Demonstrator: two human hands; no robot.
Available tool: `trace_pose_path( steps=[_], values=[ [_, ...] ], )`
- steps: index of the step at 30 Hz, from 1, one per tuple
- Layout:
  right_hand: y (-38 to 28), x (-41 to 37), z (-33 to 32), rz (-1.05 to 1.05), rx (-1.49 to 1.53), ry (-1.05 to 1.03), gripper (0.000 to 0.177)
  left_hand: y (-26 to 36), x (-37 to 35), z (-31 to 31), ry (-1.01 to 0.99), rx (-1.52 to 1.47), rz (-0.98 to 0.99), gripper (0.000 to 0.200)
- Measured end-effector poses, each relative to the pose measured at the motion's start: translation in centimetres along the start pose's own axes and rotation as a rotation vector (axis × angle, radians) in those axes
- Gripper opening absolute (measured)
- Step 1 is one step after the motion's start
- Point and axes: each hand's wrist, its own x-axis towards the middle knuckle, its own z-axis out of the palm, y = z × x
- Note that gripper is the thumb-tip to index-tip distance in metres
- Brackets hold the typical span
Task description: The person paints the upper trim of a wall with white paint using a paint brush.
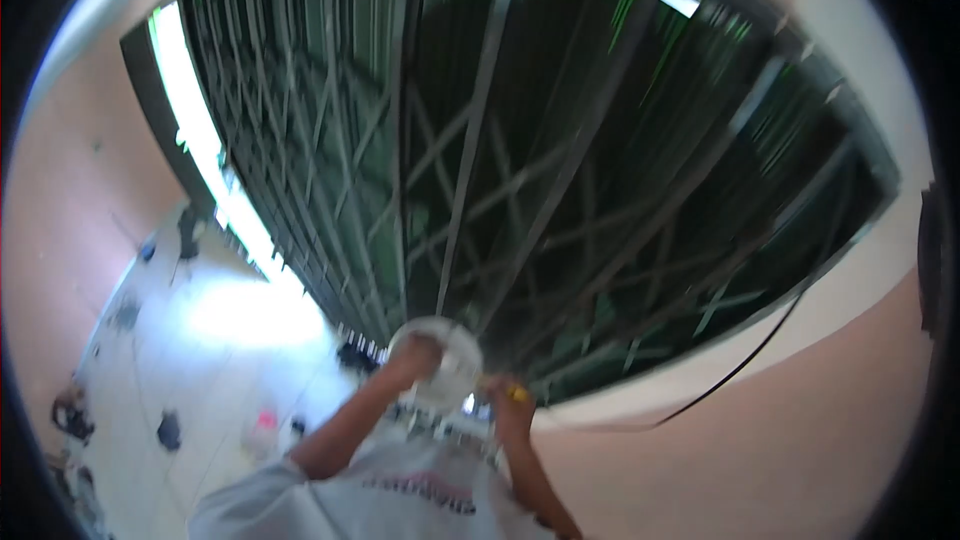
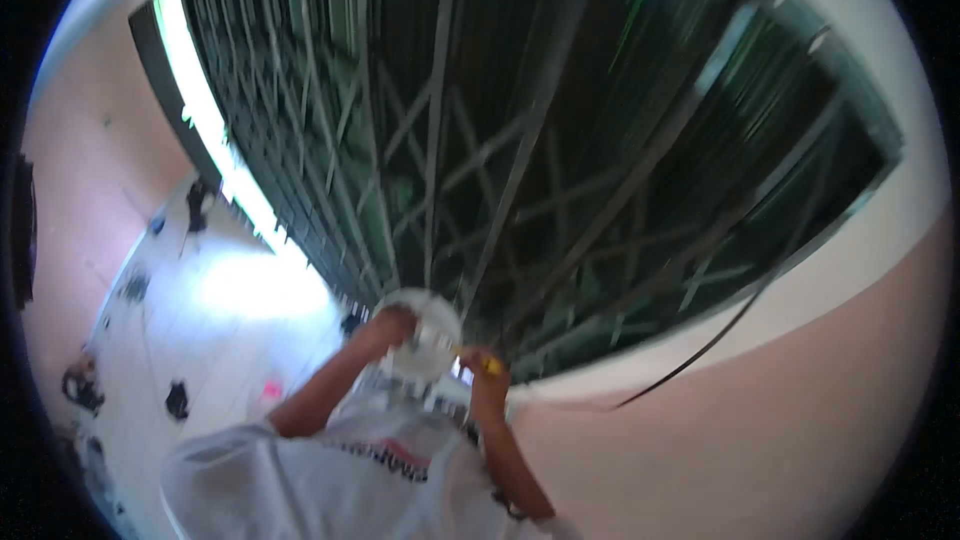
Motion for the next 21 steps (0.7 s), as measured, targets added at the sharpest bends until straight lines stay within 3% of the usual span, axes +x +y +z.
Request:
trace_pose_path(
  steps=[2, 3, 4, 5, 8, 16, 21],
  values=[
    [-0.6, -0.3, 0.3, 0.079, 0.077, 0.067, 0.014, 2.3, -0.5, -3.8, 0.114, -0.288, -0.142, 0.017],
    [-1.1, -0.4, 0.7, 0.097, 0.204, 0.064, 0.016, 1.4, -0.7, -3.8, 0.063, -0.318, -0.061, 0.024],
    [-1.0, -0.6, 0.6, 0.100, 0.335, 0.066, 0.017, 2.3, -1.2, -5.1, 0.156, -0.391, -0.071, 0.020],
    [-0.6, -0.5, 0.3, 0.133, 0.370, 0.064, 0.018, 4.4, -0.8, -7.5, 0.079, -1.202, -0.575, 0.016],
    [-0.1, -0.7, -0.1, 0.197, 0.486, 0.055, 0.020, 4.7, -0.5, -8.6, 0.071, -1.535, -0.723, 0.017],
    [1.3, -1.9, -0.3, 0.278, 0.771, 0.038, 0.018, 4.7, -0.4, -9.1, 0.057, -1.562, -0.757, 0.019],
    [2.0, -1.9, -0.8, 0.316, 0.737, 0.086, 0.015, 4.3, -0.5, -8.9, 0.033, -1.575, -0.717, 0.022]
  ],
)
